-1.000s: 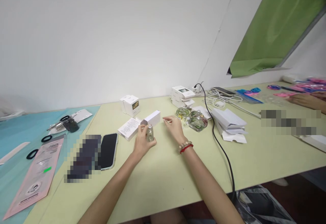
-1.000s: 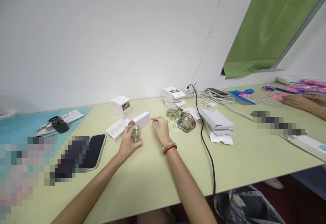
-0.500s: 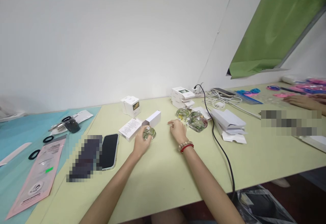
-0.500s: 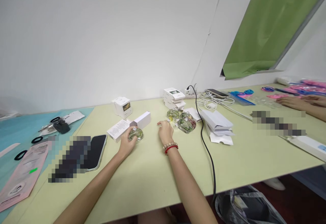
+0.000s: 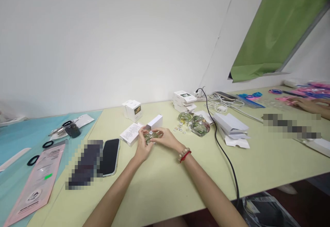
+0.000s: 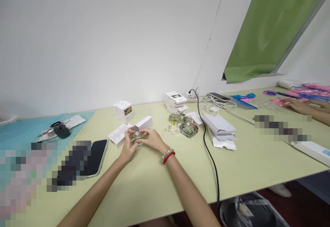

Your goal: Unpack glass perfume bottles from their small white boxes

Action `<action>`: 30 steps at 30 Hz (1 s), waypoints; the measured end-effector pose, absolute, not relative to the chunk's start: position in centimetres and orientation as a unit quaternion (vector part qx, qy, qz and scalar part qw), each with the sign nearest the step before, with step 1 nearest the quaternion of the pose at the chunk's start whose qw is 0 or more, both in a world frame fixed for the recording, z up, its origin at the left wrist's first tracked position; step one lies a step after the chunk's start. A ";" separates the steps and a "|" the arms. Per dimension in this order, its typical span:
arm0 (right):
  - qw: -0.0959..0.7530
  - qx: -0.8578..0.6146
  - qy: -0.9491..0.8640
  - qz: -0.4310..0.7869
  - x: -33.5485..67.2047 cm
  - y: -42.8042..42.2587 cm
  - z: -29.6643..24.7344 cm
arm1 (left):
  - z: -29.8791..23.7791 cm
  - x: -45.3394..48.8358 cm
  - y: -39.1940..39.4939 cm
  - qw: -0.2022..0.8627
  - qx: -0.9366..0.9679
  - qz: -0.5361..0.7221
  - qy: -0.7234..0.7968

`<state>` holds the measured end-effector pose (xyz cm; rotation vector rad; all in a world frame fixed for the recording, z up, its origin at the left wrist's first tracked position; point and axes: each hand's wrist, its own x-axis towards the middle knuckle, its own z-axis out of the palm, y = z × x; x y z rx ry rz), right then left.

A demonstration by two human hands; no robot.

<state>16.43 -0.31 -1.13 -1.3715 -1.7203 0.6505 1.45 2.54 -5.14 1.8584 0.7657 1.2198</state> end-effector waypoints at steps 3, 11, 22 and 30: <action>0.390 -0.540 -0.688 0.287 17.5 -0.3 -1.0 | -5.3 1.4 2.7 0.353 0.716 0.506 0.327; 0.292 -0.603 -0.673 0.315 21.5 -2.1 1.1 | -4.9 1.4 2.6 0.340 0.719 0.512 0.325; 0.251 -0.586 -0.689 0.346 20.5 -1.4 0.3 | -5.1 1.4 2.8 0.310 0.720 0.519 0.340; 0.241 -0.649 -0.642 0.331 20.4 -1.7 -0.2 | -5.1 1.2 2.6 0.283 0.724 0.524 0.348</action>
